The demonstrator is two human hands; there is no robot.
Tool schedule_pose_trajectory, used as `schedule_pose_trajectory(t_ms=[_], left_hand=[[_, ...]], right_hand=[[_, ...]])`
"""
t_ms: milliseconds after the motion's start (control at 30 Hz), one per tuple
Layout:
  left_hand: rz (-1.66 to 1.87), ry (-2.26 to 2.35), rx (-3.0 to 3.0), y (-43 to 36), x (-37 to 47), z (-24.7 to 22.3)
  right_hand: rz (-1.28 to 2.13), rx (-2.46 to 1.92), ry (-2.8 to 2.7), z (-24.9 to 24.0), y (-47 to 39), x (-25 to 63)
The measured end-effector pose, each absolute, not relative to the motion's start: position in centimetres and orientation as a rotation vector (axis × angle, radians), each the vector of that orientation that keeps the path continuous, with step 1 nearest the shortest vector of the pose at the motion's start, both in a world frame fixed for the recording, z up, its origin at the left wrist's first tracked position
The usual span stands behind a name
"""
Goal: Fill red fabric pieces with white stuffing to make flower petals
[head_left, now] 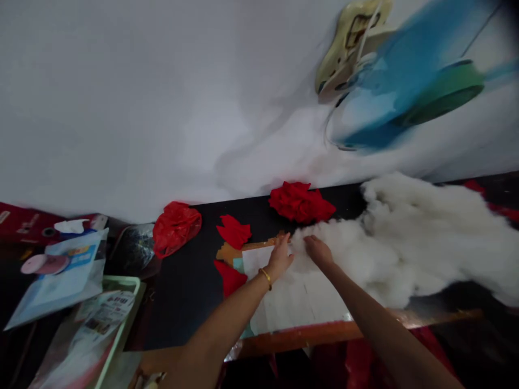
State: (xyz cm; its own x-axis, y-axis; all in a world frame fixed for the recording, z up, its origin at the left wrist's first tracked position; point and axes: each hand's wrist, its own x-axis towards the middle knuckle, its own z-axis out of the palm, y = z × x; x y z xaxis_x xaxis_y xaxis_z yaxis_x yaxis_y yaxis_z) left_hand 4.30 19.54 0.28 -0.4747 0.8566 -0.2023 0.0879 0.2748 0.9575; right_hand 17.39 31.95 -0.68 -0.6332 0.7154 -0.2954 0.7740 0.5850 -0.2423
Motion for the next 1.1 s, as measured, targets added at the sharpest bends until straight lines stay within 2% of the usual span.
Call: schedule_pose_trajectory(t_ms=[133, 233, 400, 600, 700, 767, 833, 1100], left_hand=[[1.269, 1.768, 0.79, 23.5, 5.7, -1.3], [1.291, 1.818, 0.67, 23.3, 4.7, -2.3], [1.368, 1.872, 0.463, 17.8, -1.0, -2.3], [1.466, 1.7, 0.398, 11.5, -4.8, 0.1], [1.505, 1.608, 0.417, 10.7, -4.1, 1.1], [1.523, 1.538, 0.398, 10.8, -3.3, 1.5], [1.535, 1.488, 0.348, 11.1, -2.7, 1.5], [1.643, 1.61, 0.161, 8.6, -5.4, 1.2]], right_hand=[[-0.637, 1.111, 2.703, -1.4, 31.8, 18.7], [-0.739, 1.147, 2.689, -1.9, 32.6, 20.0], [-0.746, 1.198, 2.666, -2.1, 34.3, 21.8], [-0.636, 1.242, 3.016, 2.2, 30.1, 19.1], [-1.043, 1.099, 3.195, 3.2, 27.2, 15.4], [-1.408, 1.07, 3.046, 2.6, 25.9, 12.9], [-1.571, 1.111, 2.82, 1.3, 25.1, 10.9], [-1.101, 1.498, 2.646, -1.2, 26.7, 11.7]])
